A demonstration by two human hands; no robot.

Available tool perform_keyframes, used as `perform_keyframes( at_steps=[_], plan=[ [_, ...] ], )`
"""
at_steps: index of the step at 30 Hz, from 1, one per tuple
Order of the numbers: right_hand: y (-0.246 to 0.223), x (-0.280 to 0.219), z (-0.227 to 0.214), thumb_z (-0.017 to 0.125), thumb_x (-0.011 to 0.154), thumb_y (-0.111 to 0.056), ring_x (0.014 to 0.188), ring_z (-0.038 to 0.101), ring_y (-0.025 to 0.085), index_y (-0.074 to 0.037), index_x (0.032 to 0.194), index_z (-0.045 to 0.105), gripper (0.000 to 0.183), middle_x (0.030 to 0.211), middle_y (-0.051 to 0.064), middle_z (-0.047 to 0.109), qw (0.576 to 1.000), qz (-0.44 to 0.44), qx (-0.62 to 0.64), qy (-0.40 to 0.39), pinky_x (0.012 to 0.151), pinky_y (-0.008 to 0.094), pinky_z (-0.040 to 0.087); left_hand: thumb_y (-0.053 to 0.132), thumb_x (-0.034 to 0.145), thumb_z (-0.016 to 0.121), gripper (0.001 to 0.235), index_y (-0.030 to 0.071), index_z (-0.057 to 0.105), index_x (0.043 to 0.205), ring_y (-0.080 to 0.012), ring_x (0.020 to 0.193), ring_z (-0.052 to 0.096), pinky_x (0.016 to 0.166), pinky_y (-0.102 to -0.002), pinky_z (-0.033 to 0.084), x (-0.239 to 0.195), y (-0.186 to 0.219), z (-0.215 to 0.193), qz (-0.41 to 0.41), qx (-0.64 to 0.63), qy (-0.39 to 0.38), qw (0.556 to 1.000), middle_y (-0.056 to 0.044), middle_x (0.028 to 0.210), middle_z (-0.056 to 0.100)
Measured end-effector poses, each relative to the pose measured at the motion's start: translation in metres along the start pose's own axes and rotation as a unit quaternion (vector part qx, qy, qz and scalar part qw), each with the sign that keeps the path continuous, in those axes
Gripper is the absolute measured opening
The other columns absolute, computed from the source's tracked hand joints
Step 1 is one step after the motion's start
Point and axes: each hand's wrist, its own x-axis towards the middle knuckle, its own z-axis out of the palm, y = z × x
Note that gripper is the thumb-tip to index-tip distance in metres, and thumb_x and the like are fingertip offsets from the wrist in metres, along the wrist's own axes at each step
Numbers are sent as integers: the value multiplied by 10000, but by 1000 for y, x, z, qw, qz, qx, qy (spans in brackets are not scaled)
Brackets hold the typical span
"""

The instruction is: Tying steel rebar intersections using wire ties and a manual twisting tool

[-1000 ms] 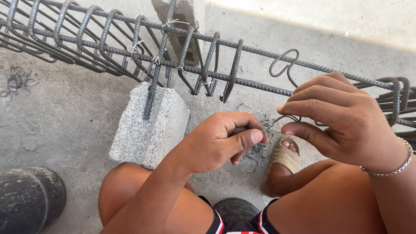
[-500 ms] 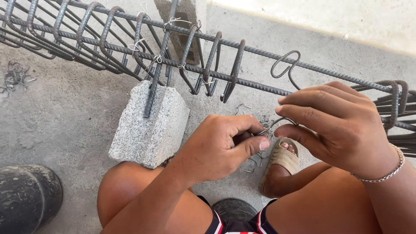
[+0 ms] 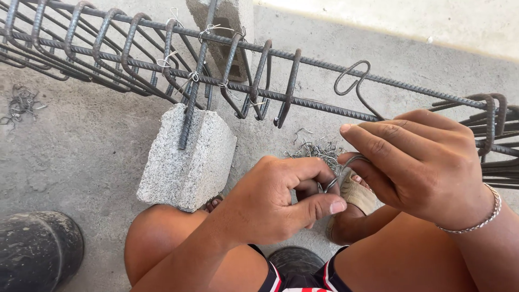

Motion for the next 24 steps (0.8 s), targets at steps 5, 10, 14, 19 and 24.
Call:
perform_keyframes(
  at_steps=[5,10,14,19,24],
  plan=[
    [-3,3,1,817,836,-85,786,754,210,42,1080,716,293,975,114,786,999,1,49,-22,652,331,573,187,866,723,172,24,672,878,-113,595,591,523,-244,476,-2,-1,0,44,-18,-30,998,-64,729,685],
    [8,3,7,746,849,-104,501,582,173,15,1056,693,245,668,25,646,986,5,147,-72,481,332,457,146,833,704,103,43,694,840,-95,565,536,508,-234,427,-2,2,-1,-12,17,-18,1000,-18,637,641],
    [8,3,5,713,862,-144,455,564,185,18,1031,676,236,665,33,658,968,-18,227,-104,455,334,453,82,825,697,102,26,631,772,-109,502,450,474,-244,391,-5,2,-10,18,1,-68,998,-22,577,586],
    [2,4,2,676,889,-122,399,560,205,56,974,690,198,626,52,693,930,-19,343,-127,399,326,463,180,830,714,133,85,638,778,-127,553,531,756,-290,411,-9,7,-24,60,81,-125,987,31,576,576],
    [-3,10,-4,654,914,-101,386,600,191,60,924,691,165,676,45,755,889,-53,435,-131,443,287,533,217,869,693,114,107,664,857,-122,614,577,1100,-340,363,-11,5,-38,81,98,-203,971,38,678,638]
  ],
)
